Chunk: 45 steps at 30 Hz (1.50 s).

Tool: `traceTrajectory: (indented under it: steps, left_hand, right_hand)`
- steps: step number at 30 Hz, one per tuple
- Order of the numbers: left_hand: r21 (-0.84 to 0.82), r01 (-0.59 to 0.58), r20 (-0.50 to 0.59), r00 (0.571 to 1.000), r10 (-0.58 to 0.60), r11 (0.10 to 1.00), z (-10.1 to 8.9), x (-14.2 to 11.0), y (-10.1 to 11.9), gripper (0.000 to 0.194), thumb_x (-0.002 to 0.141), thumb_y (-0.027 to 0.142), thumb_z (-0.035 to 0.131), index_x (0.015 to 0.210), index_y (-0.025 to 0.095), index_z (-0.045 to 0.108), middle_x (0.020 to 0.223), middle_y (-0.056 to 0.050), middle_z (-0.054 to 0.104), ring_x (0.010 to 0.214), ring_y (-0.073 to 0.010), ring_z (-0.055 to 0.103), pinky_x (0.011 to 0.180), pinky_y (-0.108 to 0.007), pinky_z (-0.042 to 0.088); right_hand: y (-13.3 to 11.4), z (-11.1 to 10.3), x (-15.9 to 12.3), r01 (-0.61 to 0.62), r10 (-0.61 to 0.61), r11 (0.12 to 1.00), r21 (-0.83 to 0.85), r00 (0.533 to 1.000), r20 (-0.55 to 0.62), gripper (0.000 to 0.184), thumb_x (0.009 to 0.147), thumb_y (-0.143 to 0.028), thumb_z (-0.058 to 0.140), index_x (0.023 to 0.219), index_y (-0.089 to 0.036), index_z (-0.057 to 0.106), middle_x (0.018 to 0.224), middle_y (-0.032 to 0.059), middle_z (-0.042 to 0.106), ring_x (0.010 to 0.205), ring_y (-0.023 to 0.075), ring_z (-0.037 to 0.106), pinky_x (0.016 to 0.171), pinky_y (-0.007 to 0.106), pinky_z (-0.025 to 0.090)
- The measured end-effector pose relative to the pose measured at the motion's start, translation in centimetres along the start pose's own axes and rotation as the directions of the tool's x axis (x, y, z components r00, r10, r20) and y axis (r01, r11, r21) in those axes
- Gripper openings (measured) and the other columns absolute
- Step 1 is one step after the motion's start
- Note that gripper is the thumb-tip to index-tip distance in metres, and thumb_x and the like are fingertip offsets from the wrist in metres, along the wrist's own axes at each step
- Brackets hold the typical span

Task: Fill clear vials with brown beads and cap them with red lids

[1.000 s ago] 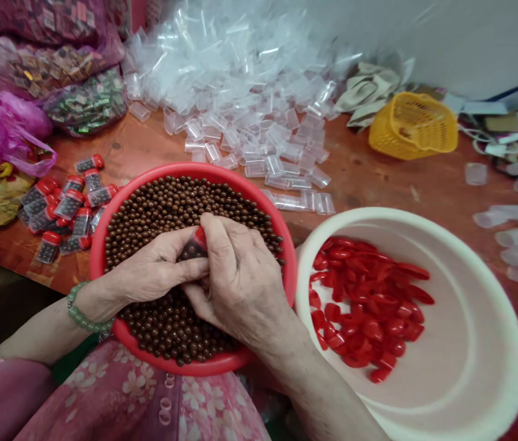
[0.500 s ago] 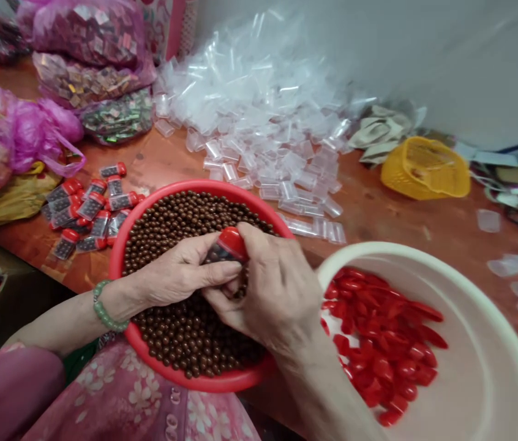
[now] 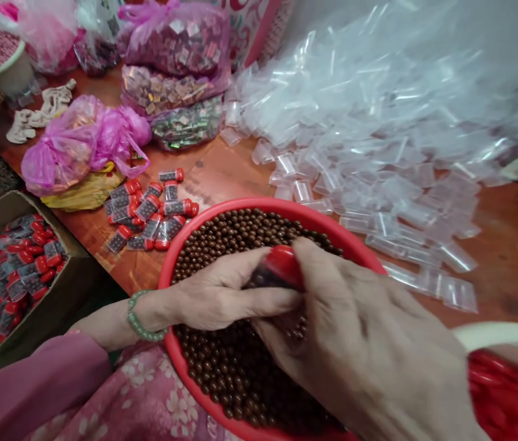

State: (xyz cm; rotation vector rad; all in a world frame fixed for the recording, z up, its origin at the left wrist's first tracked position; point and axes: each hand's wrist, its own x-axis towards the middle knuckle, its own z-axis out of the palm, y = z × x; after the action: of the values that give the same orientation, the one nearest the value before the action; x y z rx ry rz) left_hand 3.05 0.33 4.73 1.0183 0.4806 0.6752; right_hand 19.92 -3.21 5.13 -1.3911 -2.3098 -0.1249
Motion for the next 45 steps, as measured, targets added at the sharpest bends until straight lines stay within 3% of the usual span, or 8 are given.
traceTrajectory:
  steps: [3, 6, 9, 14, 17, 25, 32, 45]
  left_hand:
    - [0.416, -0.091, -0.174, 0.969, 0.178, 0.905, -2.9, -1.6, 1.6, 0.023, 0.093, 0.023, 0.053, 0.114, 0.017, 0.058, 0.109, -0.007, 0.067, 0.105, -0.0196, 0.063, 0.096, -0.034, 0.049]
    - [0.832, 0.123, -0.381, 0.835, 0.397, 0.54, -8.0, -2.5, 2.7, 0.025, 0.093, 0.03, 0.051, 0.113, 0.016, 0.057, 0.106, -0.009, 0.067, 0.097, -0.0219, 0.064, 0.092, -0.036, 0.048]
    - [0.854, 0.481, -0.51, 0.703, 0.496, 0.197, -13.9, -2.9, 2.7, 0.023, 0.091, 0.031, 0.05, 0.105, 0.015, 0.059, 0.089, -0.009, 0.067, 0.086, -0.0256, 0.063, 0.081, -0.039, 0.049]
    - [0.844, 0.528, -0.393, 0.727, 0.563, -0.093, -18.1, -3.2, 2.3, 0.021, 0.088, 0.027, 0.05, 0.104, 0.017, 0.059, 0.103, -0.014, 0.066, 0.101, -0.0309, 0.058, 0.092, -0.047, 0.045]
    - [0.908, 0.419, -0.344, 0.746, 0.57, 0.0, -15.5, -3.0, 2.7, 0.027, 0.089, 0.029, 0.053, 0.113, 0.017, 0.058, 0.115, -0.013, 0.065, 0.108, -0.0295, 0.058, 0.098, -0.046, 0.045]
    - [0.917, -0.016, -0.088, 0.966, 0.242, 0.4, -6.6, -1.4, 1.3, 0.026, 0.091, 0.026, 0.055, 0.113, 0.014, 0.061, 0.117, -0.009, 0.067, 0.107, -0.02, 0.063, 0.098, -0.035, 0.049]
    - [0.845, 0.018, -0.075, 0.994, 0.084, 0.534, -5.4, -0.5, 0.5, 0.03, 0.09, 0.026, 0.056, 0.118, 0.015, 0.057, 0.121, -0.01, 0.066, 0.109, -0.0203, 0.064, 0.097, -0.037, 0.052]
    - [0.695, 0.003, -0.083, 0.994, 0.076, 0.719, -3.9, 0.2, -1.2, 0.029, 0.088, 0.022, 0.057, 0.116, 0.016, 0.056, 0.122, -0.01, 0.064, 0.115, -0.0211, 0.063, 0.106, -0.04, 0.048]
  right_hand:
    - [-1.0, -0.1, 1.7, 0.174, -0.175, 0.976, -0.128, 0.985, 0.002, 0.087, 0.088, -0.042, 0.062, 0.155, -0.009, 0.017, 0.116, 0.0256, 0.068, 0.092, 0.0344, 0.07, 0.067, 0.042, 0.058]
    - [0.0, 0.2, 1.5, 0.111, -0.106, 0.979, -0.17, 0.994, 0.041, 0.065, 0.091, -0.039, 0.059, 0.143, -0.006, 0.04, 0.121, 0.0272, 0.066, 0.09, 0.0363, 0.071, 0.06, 0.042, 0.058]
    - [2.0, 0.7, 0.0, 0.059, -0.042, 0.986, -0.153, 0.993, 0.113, 0.039, 0.093, -0.032, 0.057, 0.125, -0.009, 0.057, 0.116, 0.0207, 0.07, 0.084, 0.0316, 0.073, 0.063, 0.041, 0.059]
    - [4.4, 1.2, -1.8, -0.11, 0.117, 0.993, -0.046, 0.975, 0.189, 0.031, 0.094, -0.032, 0.054, 0.121, -0.015, 0.06, 0.115, 0.0135, 0.071, 0.087, 0.0263, 0.073, 0.069, 0.038, 0.06]
    - [4.7, 1.1, -1.6, -0.155, 0.107, 0.977, 0.149, 0.952, 0.287, 0.037, 0.092, -0.035, 0.059, 0.125, -0.018, 0.058, 0.121, 0.0124, 0.067, 0.104, 0.0265, 0.068, 0.088, 0.042, 0.058]
    - [3.8, 2.3, -0.3, -0.207, 0.01, 0.892, 0.401, 0.898, 0.44, 0.034, 0.089, -0.032, 0.063, 0.12, -0.018, 0.059, 0.118, 0.0123, 0.064, 0.109, 0.0257, 0.064, 0.095, 0.046, 0.054]
    - [4.2, 1.2, -0.6, -0.193, 0.055, 0.838, 0.509, 0.96, 0.274, 0.032, 0.088, -0.034, 0.066, 0.115, -0.018, 0.059, 0.107, 0.0096, 0.067, 0.099, 0.0217, 0.065, 0.087, 0.038, 0.054]
    - [3.7, 1.6, -1.5, -0.152, 0.015, 0.871, 0.467, 0.959, 0.284, 0.033, 0.087, -0.031, 0.065, 0.115, -0.014, 0.061, 0.106, 0.0119, 0.068, 0.098, 0.0243, 0.065, 0.087, 0.039, 0.053]
